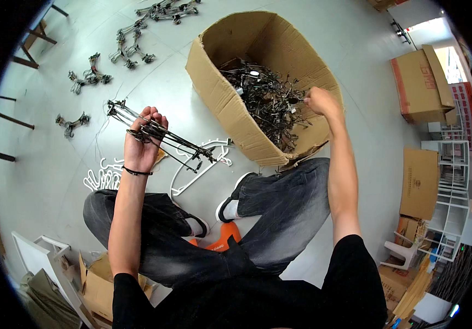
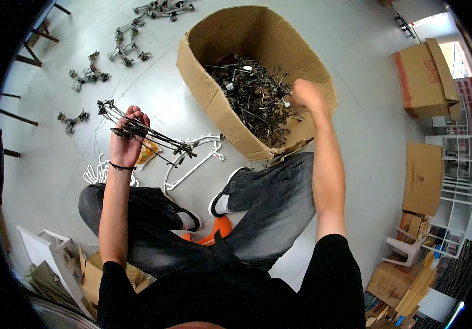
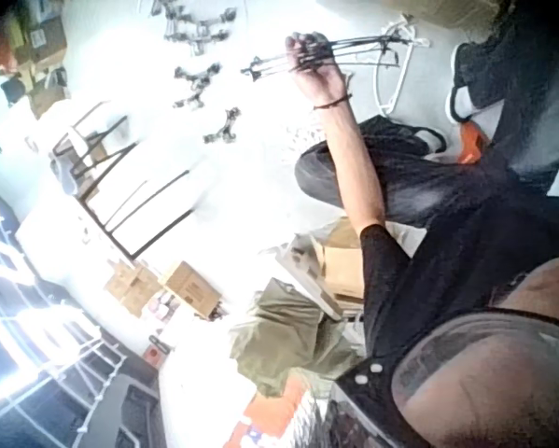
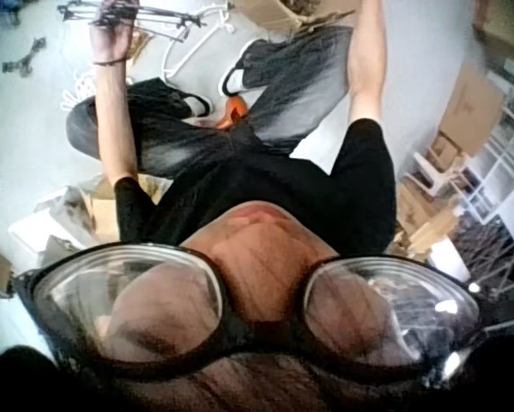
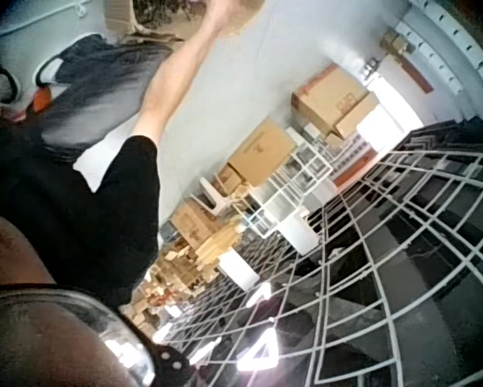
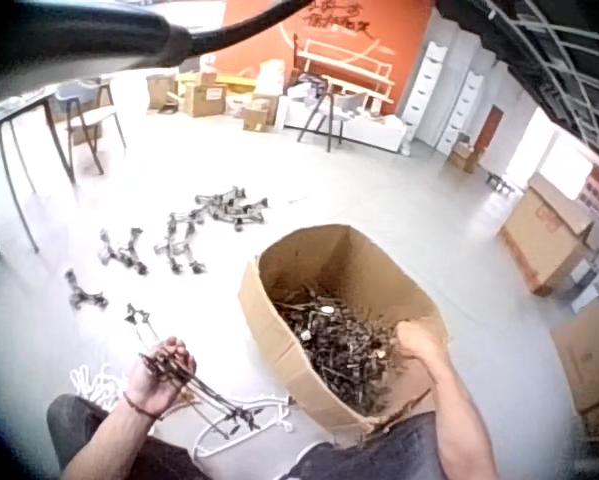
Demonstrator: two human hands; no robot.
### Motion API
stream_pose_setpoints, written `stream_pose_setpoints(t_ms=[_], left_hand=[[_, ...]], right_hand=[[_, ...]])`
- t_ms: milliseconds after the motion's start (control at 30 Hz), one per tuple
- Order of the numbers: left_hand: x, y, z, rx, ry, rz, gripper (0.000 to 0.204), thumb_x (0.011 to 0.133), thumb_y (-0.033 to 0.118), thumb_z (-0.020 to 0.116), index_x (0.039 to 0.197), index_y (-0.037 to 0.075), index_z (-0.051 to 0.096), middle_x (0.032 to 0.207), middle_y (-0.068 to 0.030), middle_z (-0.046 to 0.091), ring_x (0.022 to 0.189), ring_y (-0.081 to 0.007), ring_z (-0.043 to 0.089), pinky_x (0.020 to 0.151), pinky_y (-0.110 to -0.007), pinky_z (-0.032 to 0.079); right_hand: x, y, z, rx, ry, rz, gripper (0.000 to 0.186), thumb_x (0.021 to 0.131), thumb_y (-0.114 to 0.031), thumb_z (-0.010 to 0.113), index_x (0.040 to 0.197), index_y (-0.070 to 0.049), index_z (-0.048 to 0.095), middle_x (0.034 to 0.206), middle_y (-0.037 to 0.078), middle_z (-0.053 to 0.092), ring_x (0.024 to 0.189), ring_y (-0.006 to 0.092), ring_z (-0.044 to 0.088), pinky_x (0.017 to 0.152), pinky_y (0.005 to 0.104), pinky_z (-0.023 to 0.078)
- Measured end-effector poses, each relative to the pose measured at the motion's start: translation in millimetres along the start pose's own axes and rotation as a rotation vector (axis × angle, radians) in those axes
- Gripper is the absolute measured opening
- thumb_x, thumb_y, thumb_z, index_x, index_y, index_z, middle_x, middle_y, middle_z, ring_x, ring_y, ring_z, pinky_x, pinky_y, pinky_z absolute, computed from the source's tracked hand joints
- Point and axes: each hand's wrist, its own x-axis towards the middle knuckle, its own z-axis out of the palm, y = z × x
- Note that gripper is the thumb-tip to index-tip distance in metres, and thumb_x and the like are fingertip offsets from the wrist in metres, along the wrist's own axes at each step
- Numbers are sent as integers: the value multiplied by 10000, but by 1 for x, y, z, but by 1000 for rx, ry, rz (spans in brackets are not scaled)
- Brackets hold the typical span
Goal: The person sorts metal hardware components from a cardboard box, picking up tangled bundles of metal rods and hooks. They separate the items by hand and place them into piles on the floor and on a nearby table.
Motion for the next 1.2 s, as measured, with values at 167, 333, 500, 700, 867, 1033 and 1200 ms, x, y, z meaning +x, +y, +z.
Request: stream_pose_setpoints(t_ms=[167, 333, 500, 700, 867, 1033, 1200], left_hand=[[2, -4, 2, 24, 34, -13, 261, 903, -8, 512, 1164, -9, 511, 1077, -101, 603, 975, -211, 611, 1013, -401, 504], [5, -7, 3, 35, 60, -17, 266, 900, -10, 515, 1166, -7, 510, 1074, -99, 597, 976, -207, 608, 1002, -399, 511], [3, 1, -7, 23, -20, -19, 263, 896, 17, 556, 1158, -3, 540, 1092, -95, 620, 1003, -205, 622, 1019, -373, 498], [2, 3, 0, 31, 16, 16, 238, 908, 1, 526, 1146, 14, 531, 1054, -72, 620, 970, -184, 621, 1003, -381, 505], [10, -4, -1, 31, 49, -13, 234, 912, 2, 508, 1146, 10, 522, 1054, -79, 602, 960, -195, 608, 986, -384, 512], [2, 0, -1, 35, 0, -19, 252, 903, 5, 528, 1155, 14, 515, 1079, -79, 608, 966, -197, 624, 994, -376, 509], [-3, 8, -5, 14, 1, 32, 278, 904, -11, 537, 1180, -6, 501, 1085, -98, 604, 973, -201, 625, 1012, -379, 495]], right_hand=[[31, -3, 64, 249, -293, -95, 203, 824, -39, 507, 725, 90, 629, 652, 203, 642, 549, 287, 649, 490, 441, 500], [48, -8, 80, 535, -344, 100, 144, 766, -17, 560, 643, 16, 627, 542, 96, 547, 432, 186, 478, 401, 371, 390], [5, 18, 12, 614, -174, 115, 216, 844, -113, 576, 656, -50, 662, 519, 5, 499, 440, 114, 404, 414, 322, 296], [-23, 29, 3, 698, -97, 156, 198, 851, -129, 563, 730, -53, 700, 563, 20, 548, 453, 117, 424, 437, 322, 314], [20, 10, 78, 666, -248, 254, 174, 852, -110, 590, 764, -48, 725, 588, 37, 587, 451, 117, 419, 427, 334, 325], [-18, 16, 5, 869, -146, 154, 224, 884, -160, 584, 794, -11, 726, 586, 31, 577, 514, 129, 467, 476, 351, 339], [-84, 24, -36, 899, 114, 190, 276, 915, -170, 555, 742, -5, 692, 573, -10, 508, 517, 96, 418, 501, 293, 329]])
